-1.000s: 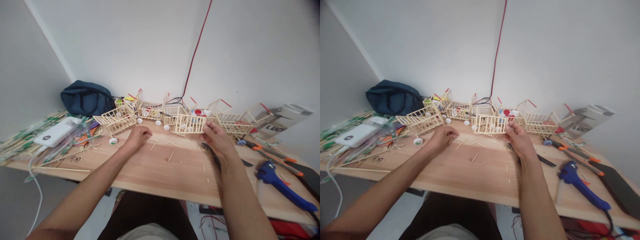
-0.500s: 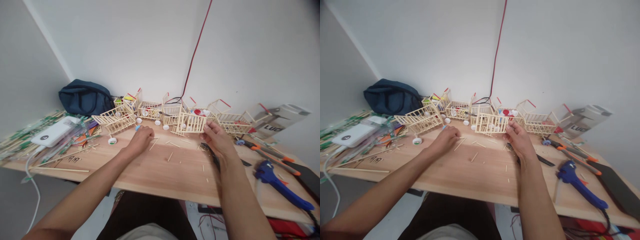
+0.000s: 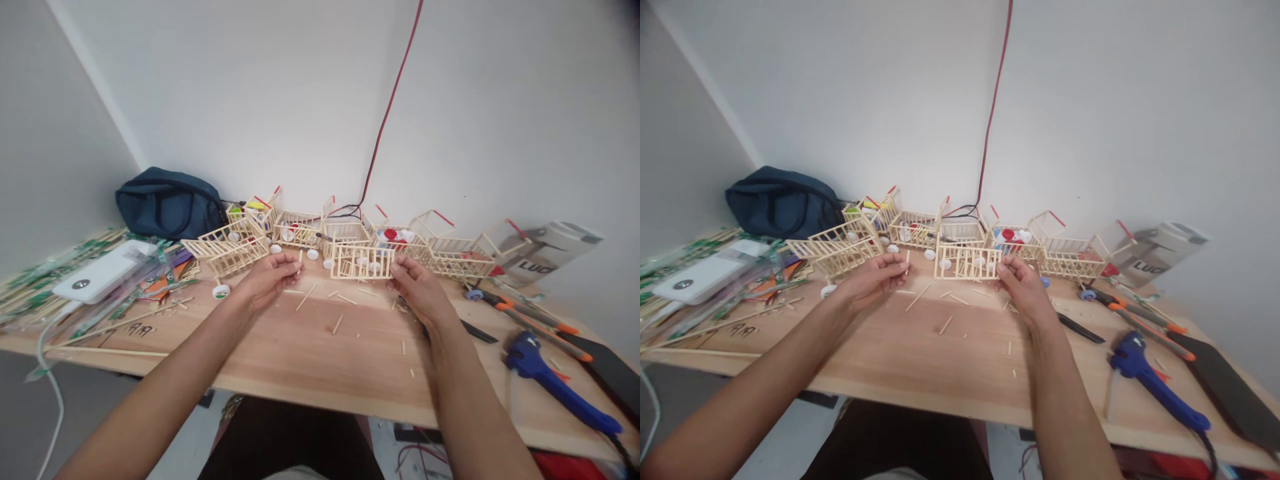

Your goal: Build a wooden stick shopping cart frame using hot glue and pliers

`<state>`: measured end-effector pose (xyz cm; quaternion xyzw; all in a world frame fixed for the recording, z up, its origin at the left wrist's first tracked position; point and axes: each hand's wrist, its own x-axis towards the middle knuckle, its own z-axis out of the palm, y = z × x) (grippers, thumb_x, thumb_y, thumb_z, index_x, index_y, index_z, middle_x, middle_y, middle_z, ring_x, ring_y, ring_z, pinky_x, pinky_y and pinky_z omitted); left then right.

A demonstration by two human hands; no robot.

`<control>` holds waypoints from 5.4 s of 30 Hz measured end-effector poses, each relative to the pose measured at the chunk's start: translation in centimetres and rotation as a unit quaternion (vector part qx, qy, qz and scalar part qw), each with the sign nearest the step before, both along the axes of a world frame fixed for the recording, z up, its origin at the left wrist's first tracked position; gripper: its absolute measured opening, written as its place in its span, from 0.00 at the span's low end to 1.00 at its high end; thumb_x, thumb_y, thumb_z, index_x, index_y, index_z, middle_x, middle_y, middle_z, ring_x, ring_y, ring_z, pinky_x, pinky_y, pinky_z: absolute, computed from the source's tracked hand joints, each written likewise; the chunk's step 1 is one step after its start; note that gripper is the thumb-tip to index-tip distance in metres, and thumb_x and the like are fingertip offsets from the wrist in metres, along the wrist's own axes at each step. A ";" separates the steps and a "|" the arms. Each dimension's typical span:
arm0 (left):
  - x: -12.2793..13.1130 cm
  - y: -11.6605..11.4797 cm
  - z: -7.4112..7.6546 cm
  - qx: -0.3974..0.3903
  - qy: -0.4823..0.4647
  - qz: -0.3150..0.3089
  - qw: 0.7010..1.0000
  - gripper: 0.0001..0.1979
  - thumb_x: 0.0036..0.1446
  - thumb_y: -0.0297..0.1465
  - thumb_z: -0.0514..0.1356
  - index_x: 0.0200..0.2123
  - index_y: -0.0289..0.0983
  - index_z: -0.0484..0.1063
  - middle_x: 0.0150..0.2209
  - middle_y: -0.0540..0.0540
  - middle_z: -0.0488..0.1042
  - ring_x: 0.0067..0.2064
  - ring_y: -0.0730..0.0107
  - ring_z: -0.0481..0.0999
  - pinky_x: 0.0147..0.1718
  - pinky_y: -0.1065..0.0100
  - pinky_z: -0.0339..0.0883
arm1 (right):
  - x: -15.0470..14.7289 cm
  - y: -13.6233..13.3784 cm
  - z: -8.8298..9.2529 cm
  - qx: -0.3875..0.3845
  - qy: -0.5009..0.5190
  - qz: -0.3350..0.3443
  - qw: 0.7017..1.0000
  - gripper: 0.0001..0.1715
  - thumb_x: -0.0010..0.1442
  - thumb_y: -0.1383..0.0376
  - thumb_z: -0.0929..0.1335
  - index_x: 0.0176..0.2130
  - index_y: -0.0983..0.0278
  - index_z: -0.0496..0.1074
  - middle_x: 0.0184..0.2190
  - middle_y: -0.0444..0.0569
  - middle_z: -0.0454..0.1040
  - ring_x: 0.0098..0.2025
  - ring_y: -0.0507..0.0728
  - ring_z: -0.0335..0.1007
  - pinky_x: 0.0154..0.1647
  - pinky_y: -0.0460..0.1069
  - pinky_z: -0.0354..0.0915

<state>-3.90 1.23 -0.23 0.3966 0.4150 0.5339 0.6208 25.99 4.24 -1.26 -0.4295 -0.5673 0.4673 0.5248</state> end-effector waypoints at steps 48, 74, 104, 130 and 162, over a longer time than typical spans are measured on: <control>5.0 -0.5 0.3 0.191 0.323 0.235 0.897 0.09 0.49 0.32 0.63 0.20 0.36 0.71 0.21 0.52 0.68 0.26 0.72 0.65 0.29 0.69 0.56 | -4.5 -1.7 0.1 0.078 -0.030 -0.015 0.996 0.17 0.52 0.51 0.72 0.34 0.59 0.67 0.28 0.41 0.67 0.26 0.50 0.66 0.29 0.48 0.69; 5.1 -0.3 0.0 0.195 0.331 0.264 0.885 0.08 0.48 0.30 0.63 0.19 0.35 0.71 0.21 0.51 0.70 0.27 0.72 0.66 0.30 0.70 0.58 | -5.1 -2.5 0.4 0.094 -0.018 0.037 0.995 0.15 0.55 0.54 0.72 0.33 0.60 0.67 0.26 0.40 0.67 0.26 0.49 0.69 0.29 0.46 0.70; 4.9 -0.3 0.2 0.184 0.327 0.265 0.888 0.09 0.48 0.31 0.63 0.19 0.36 0.71 0.20 0.52 0.68 0.26 0.73 0.65 0.29 0.70 0.56 | -5.1 -2.7 0.5 0.104 -0.022 0.053 0.993 0.13 0.57 0.56 0.71 0.33 0.61 0.67 0.27 0.40 0.66 0.28 0.49 0.68 0.30 0.46 0.70; 5.0 -0.3 0.0 0.191 0.340 0.262 0.883 0.09 0.49 0.31 0.62 0.20 0.36 0.70 0.20 0.53 0.67 0.26 0.73 0.64 0.29 0.70 0.55 | -5.2 -2.8 0.6 0.093 -0.022 0.049 0.994 0.14 0.56 0.55 0.71 0.33 0.60 0.67 0.27 0.40 0.67 0.28 0.50 0.68 0.31 0.47 0.71; 5.0 -0.2 -0.2 0.212 0.332 0.263 0.881 0.09 0.49 0.32 0.62 0.19 0.36 0.70 0.21 0.52 0.67 0.26 0.73 0.65 0.29 0.69 0.56 | -5.2 -2.6 0.6 0.096 -0.031 0.041 0.994 0.15 0.55 0.53 0.71 0.33 0.60 0.66 0.26 0.40 0.66 0.27 0.50 0.68 0.30 0.48 0.72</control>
